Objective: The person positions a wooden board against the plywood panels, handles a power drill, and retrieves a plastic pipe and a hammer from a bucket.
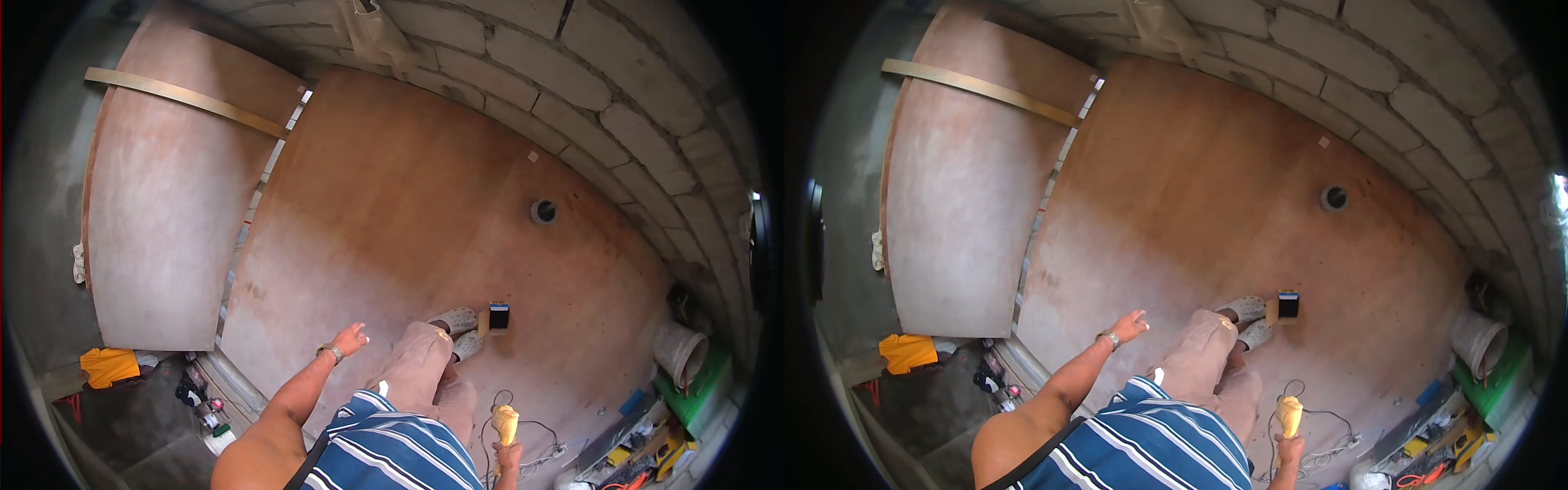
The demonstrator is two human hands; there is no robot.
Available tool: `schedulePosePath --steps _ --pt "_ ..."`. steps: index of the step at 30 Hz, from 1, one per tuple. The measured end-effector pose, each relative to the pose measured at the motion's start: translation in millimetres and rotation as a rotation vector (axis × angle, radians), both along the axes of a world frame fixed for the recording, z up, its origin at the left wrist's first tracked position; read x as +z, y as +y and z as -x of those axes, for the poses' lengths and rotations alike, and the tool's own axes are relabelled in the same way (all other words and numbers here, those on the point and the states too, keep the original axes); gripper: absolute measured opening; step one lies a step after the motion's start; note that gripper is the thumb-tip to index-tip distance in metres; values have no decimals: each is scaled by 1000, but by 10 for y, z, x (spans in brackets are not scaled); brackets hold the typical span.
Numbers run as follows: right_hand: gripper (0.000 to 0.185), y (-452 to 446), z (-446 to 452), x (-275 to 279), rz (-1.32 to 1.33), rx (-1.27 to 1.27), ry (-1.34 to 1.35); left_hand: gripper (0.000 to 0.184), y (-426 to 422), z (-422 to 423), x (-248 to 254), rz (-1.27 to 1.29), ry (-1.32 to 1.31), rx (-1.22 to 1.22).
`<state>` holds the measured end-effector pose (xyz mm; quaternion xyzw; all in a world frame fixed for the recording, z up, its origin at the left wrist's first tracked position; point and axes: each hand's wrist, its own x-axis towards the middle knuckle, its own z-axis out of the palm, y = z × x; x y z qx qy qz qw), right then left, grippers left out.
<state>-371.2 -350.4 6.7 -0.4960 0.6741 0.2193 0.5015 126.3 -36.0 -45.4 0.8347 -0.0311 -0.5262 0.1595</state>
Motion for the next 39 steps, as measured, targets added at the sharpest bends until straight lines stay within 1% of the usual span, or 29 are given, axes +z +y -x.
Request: schedulePosePath --steps 4,7,10,13,14,16,20,22,25,28,31,33,34,37,39 --pt "30 22 148 -174 89 77 -54 66 327 297 -77 -62 -42 -22" --pt "33 -50 111 -137 32 62 -22 66 438 514 -3 -24 -30 0" --pt "36 -127 143 -134 34 97 -29 66 450 705 131 12 -50 11" --pt "45 -175 299 -346 73 256 55 66 480 855 215 72 -43 75" --pt "47 -190 293 -303 87 297 93 66 509 897 199 55 -40 41" --pt "50 -270 -37 -2 114 385 169 65 578 944 153 23 -39 -22" --pt "49 -413 -401 316 93 422 178 66 701 809 35 -74 63 42" --pt "49 -511 -584 351 68 433 160 66 689 613 -85 -97 86 83" --pt "50 -642 -1051 410 53 443 165 68 528 145 -242 -106 58 50" --pt "48 -702 -1468 307 152 506 156 68 165 -573 -314 -93 90 11" --pt "50 -815 -2104 363 130 511 183 65 -69 -1309 -445 -8 -74 24" --pt "54 -908 -2403 348 89 520 194 63 -339 -1871 -272 72 -48 177" --pt "57 -963 -2549 331 73 524 198 62 -474 -2136 -195 95 -58 212" --pt "57 -1133 -3038 413 60 546 164 61 -727 -2710 46 135 -67 320" --pt "54 -1199 -3156 329 116 547 99 61 -808 -2947 125 141 -53 392"
